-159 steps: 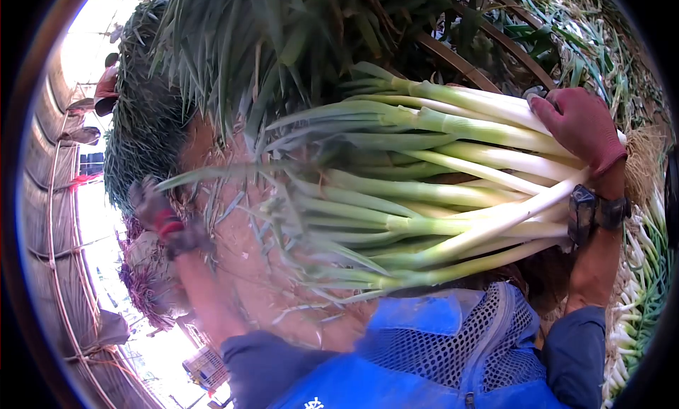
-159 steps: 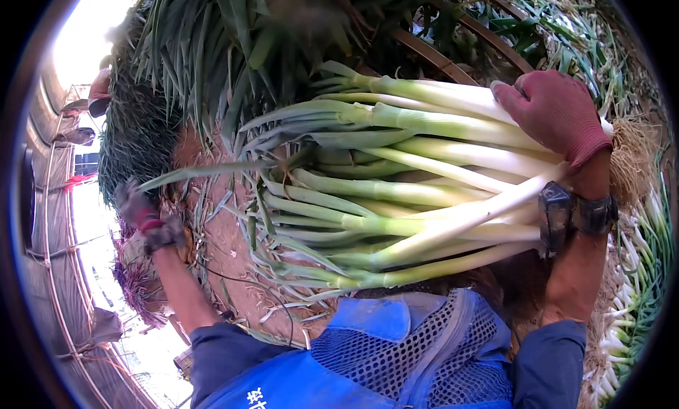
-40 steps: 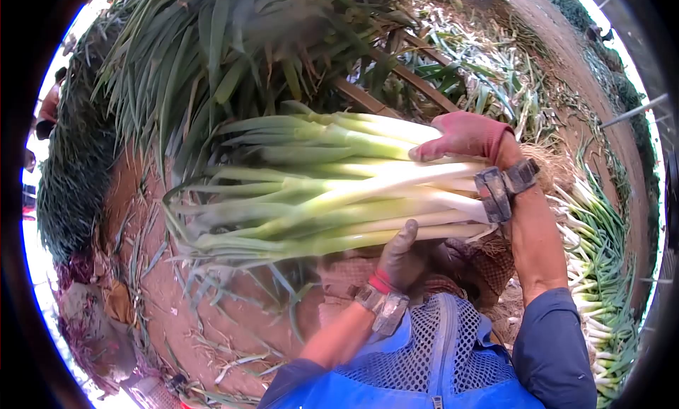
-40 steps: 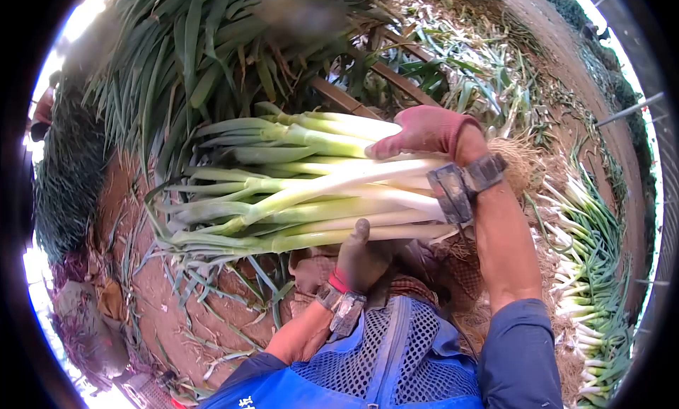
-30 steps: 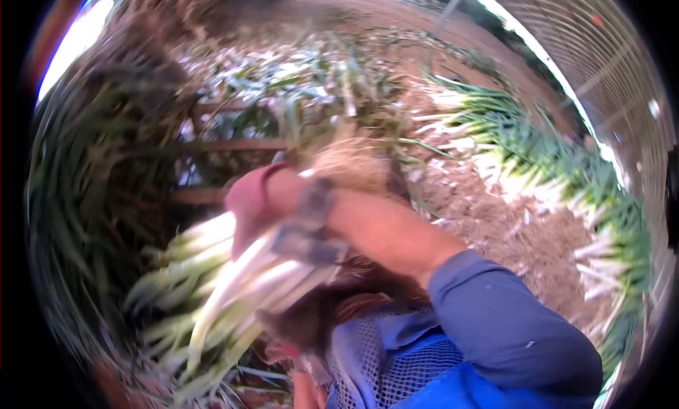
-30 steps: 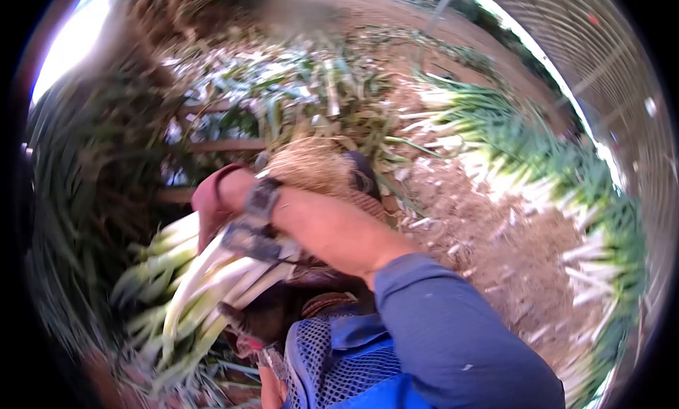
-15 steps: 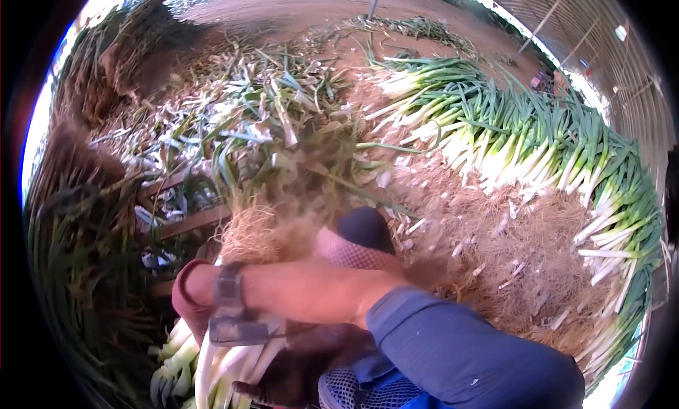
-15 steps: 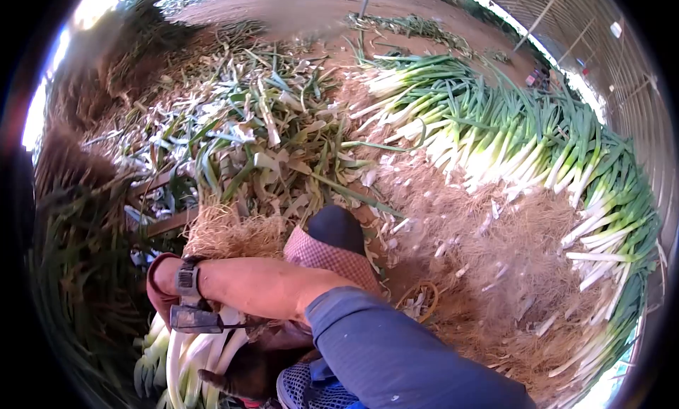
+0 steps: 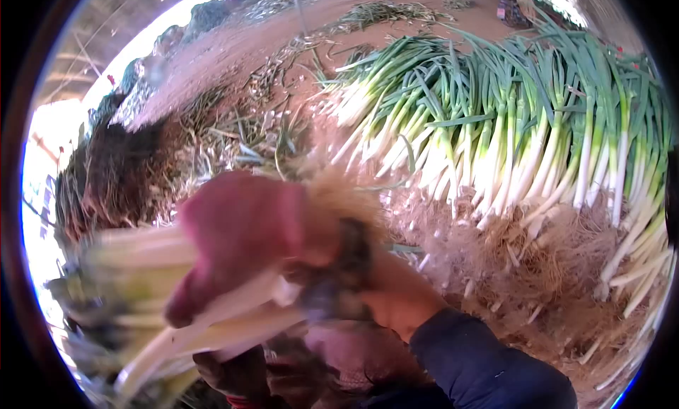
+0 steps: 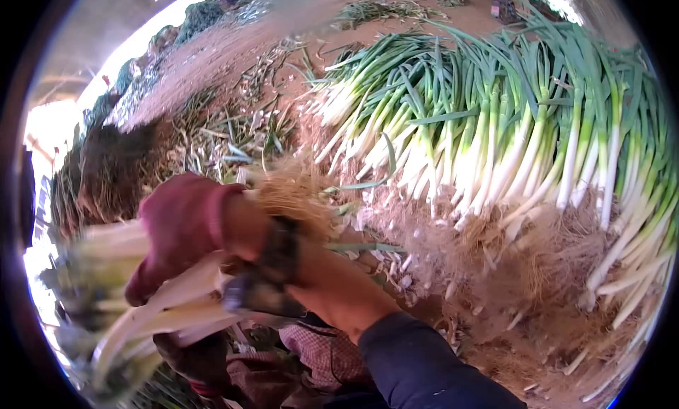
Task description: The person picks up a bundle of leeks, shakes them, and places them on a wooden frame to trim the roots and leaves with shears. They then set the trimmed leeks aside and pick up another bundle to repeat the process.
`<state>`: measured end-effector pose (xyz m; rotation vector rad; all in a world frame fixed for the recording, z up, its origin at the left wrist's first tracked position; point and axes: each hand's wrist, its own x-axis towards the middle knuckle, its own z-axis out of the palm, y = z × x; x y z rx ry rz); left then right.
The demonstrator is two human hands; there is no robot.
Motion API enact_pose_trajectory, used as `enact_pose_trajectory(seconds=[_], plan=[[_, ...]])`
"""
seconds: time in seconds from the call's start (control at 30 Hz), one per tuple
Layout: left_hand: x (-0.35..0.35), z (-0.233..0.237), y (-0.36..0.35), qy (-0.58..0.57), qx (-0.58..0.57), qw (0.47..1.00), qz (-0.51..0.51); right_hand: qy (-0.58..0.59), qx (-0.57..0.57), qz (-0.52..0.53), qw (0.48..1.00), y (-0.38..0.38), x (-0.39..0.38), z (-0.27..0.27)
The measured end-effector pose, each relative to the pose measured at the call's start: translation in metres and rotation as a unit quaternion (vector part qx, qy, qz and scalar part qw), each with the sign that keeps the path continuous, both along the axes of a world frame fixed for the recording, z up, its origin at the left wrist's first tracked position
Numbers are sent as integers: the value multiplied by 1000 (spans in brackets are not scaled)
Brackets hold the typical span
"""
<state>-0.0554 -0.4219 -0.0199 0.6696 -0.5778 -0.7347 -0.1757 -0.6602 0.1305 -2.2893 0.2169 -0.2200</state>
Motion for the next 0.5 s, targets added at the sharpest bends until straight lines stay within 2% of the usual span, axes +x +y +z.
enact_pose_trajectory(seconds=[0.07,0.1,0.13,0.17,0.2,0.27,0.3,0.37,0.43,0.5], plan=[[37,5,-55,-48,71,996,17,-40,9,-47,998,-48,-57,-10],[48,10,-85,-86,123,988,40,-114,68,-104,986,-70,-82,-23],[44,23,-124,-95,125,987,35,-186,126,-158,962,-92,-100,-37],[35,44,-175,-136,106,984,-54,-285,188,-174,924,-115,-109,-62],[26,65,-226,-173,88,971,-141,-334,205,-228,891,-137,-114,-77],[-17,116,-323,-252,130,924,-256,-433,227,-328,809,-182,-124,-108],[-41,139,-367,-293,191,894,-280,-433,206,-387,787,-216,-127,-132],[-31,117,-457,-424,202,833,-292,-422,170,-503,734,-282,-134,-179],[-42,91,-465,-466,303,815,-163,-356,310,-512,718,-342,-158,-245],[5,17,-452,-475,318,812,-114,-251,393,-567,679,-375,-178,-309]])
